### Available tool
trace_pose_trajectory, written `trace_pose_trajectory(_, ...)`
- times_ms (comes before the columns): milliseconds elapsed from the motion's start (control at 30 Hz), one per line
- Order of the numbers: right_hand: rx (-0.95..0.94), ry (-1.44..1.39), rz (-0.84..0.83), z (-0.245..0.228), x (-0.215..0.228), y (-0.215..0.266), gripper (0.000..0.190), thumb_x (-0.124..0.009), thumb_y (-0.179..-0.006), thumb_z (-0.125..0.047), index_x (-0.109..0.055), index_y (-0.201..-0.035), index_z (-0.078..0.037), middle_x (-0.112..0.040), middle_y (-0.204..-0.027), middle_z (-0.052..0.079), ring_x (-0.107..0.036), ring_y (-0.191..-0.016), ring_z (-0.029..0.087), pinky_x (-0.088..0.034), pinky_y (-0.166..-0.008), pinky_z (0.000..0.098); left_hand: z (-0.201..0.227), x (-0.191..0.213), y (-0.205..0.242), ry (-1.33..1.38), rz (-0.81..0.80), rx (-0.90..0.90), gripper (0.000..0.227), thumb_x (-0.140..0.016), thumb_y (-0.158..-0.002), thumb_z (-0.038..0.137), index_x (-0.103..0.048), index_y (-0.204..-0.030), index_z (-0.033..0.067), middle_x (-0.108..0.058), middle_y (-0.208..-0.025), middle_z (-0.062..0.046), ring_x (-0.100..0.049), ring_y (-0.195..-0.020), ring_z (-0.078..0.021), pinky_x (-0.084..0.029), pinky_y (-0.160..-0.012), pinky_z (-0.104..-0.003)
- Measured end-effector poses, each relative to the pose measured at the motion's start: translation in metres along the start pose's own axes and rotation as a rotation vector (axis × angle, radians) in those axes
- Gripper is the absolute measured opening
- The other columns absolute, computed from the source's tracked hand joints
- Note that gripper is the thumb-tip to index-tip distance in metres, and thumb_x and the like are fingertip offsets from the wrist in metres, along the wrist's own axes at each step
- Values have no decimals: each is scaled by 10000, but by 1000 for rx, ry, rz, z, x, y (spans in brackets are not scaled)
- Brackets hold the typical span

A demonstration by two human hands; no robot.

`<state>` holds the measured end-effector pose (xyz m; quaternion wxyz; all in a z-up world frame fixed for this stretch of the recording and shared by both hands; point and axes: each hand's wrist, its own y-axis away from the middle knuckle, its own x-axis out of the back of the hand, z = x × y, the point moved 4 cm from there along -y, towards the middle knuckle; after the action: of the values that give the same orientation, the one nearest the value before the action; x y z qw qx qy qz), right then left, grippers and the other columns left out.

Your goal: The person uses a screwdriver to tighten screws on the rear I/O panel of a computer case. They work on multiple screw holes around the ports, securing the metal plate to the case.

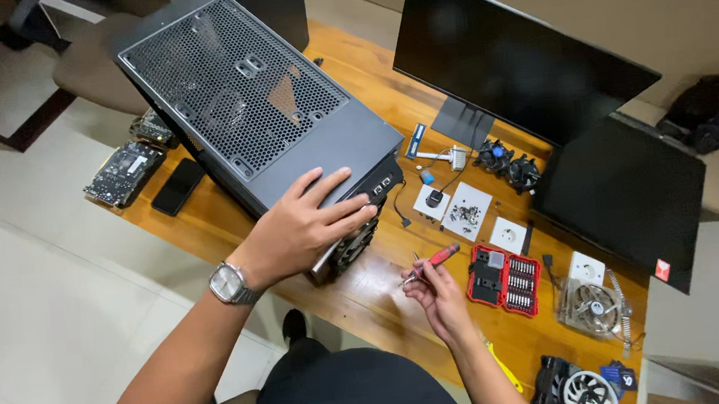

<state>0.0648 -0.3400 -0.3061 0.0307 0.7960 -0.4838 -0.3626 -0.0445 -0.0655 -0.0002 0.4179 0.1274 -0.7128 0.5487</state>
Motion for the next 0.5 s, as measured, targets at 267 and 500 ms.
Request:
trace_pose_trajectory(267, 436, 75, -240, -105, -93, 11, 268, -597, -1084, -121, -586, -1306, 27, -732, -1236, 326, -810, -1068, 401, -682, -957, 442, 3, -9, 8, -98, -118, 4, 323, -506, -1168, 318, -708, -1393, 203, -722, -1440, -82, -595, -1435, -430, -460, -1157, -628)
trace_pose_trajectory(500, 479, -111, -342, -134, -129, -12, 282, -579, -1110, -190, -534, -1318, -5, -677, -1229, 338, -812, -1021, 416, -701, -930, 446, 5, -10, 9, -96, -140, 82, 382, -420, -1177, 315, -699, -1426, 241, -613, -1594, -154, -550, -1477, -476, -414, -1176, -667)
